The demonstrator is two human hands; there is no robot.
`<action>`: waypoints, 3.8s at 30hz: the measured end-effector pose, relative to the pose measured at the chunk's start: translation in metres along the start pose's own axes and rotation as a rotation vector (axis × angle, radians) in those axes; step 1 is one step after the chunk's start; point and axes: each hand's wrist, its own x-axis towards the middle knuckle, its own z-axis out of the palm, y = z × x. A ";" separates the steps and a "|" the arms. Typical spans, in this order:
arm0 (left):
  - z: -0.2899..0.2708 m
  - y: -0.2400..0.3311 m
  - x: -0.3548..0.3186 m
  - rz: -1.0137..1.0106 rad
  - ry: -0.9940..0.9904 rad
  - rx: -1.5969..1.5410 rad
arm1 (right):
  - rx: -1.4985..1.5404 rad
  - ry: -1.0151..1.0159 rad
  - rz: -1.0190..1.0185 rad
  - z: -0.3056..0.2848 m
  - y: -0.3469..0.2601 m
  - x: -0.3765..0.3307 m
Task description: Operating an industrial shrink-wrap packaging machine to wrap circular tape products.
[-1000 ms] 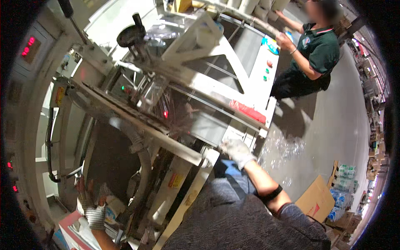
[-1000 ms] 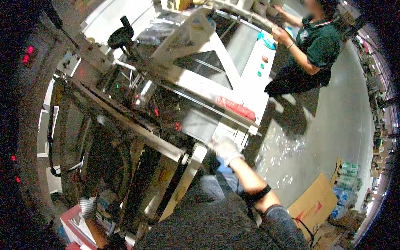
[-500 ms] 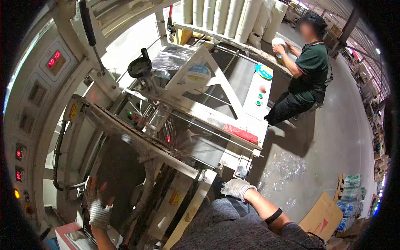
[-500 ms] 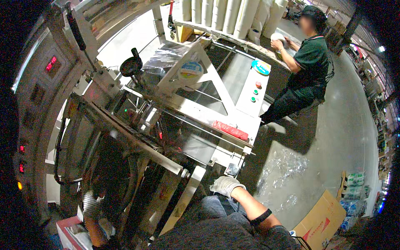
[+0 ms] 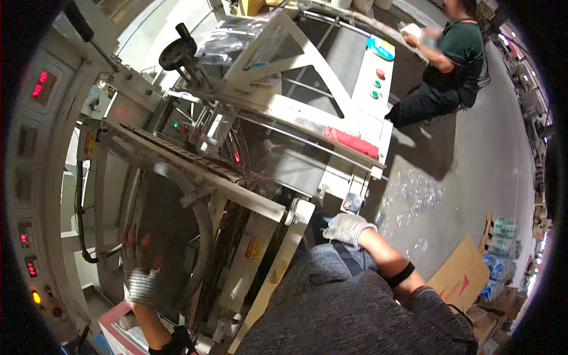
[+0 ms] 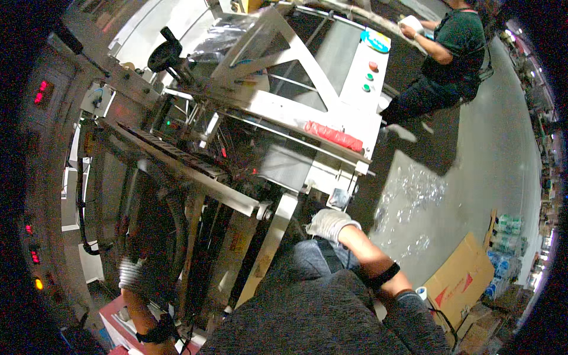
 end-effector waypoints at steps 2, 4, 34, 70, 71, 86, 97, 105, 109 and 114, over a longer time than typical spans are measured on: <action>-0.016 0.034 0.007 0.390 0.312 0.083 | -0.029 -0.024 0.053 -0.003 -0.002 0.003; -0.016 0.036 0.011 0.389 0.315 0.130 | -0.032 -0.021 0.066 -0.001 0.001 0.008; -0.028 0.060 0.026 0.387 0.237 0.184 | -0.084 -0.115 -0.006 -0.011 -0.003 0.033; 0.091 0.119 0.144 0.612 0.112 -0.029 | -0.228 0.637 0.026 -0.041 -0.018 0.187; 0.091 0.114 0.141 0.644 0.142 -0.074 | -0.286 0.629 0.026 -0.042 -0.017 0.188; 0.064 -0.070 -0.034 0.157 0.032 0.211 | 0.378 0.693 0.021 -0.055 -0.014 0.101; -0.052 0.099 -0.073 0.274 0.424 -0.124 | 0.093 0.291 0.019 -0.005 0.004 0.017; -0.043 0.127 -0.082 0.312 0.450 -0.135 | 0.010 0.156 -0.028 -0.007 -0.003 -0.001; -0.047 0.129 -0.070 0.347 0.448 -0.096 | 0.015 0.173 -0.012 -0.008 0.004 0.002; -0.059 0.111 -0.080 0.227 0.547 -0.070 | 0.050 0.107 -0.122 -0.003 -0.008 0.020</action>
